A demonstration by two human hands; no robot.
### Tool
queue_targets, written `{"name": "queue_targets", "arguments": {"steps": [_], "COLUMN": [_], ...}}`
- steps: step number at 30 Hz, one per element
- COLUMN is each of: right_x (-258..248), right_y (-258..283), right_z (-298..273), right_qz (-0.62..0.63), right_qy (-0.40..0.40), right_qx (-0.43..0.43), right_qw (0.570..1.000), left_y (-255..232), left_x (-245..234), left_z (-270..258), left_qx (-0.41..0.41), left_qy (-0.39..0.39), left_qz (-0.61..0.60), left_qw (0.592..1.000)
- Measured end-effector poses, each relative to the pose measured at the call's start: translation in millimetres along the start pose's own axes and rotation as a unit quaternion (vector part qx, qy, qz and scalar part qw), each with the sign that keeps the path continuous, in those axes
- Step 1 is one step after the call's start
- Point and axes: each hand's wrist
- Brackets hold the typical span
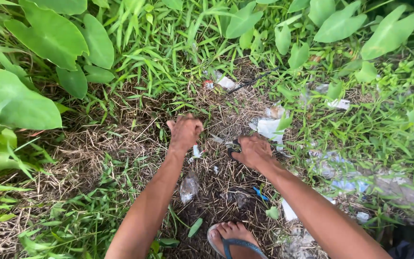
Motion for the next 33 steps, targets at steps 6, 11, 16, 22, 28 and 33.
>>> {"name": "queue_targets", "arguments": {"steps": [6,11,16,22,28,33], "right_x": [5,19,47,-26,-38,-10], "right_y": [24,39,32,17,1,0], "right_z": [16,34,31,-3,3,31], "right_qz": [-0.006,-0.049,-0.210,0.003,0.045,-0.027], "right_qy": [-0.014,-0.030,-0.136,0.032,0.029,-0.042], "right_qx": [-0.030,-0.044,-0.088,-0.002,0.061,0.012], "right_qw": [0.999,0.997,0.964,0.999,0.997,0.999], "left_y": [1,8,-1,36,8,35], "left_x": [-30,-24,-30,-37,-70,-51], "left_z": [-13,-14,-13,13,7,17], "left_qx": [-0.059,-0.037,-0.031,0.028,0.011,-0.059], "left_qy": [0.020,0.019,0.013,-0.062,-0.140,-0.070], "left_qz": [-0.037,-0.016,-0.026,-0.199,-0.228,-0.142], "left_qw": [0.997,0.999,0.999,0.978,0.963,0.986]}}
Point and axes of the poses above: each hand's wrist, its own z-axis towards the middle knuckle, its own x-axis out of the palm, y = z × x, and after that the axes turned 12 degrees about -z, right-handed
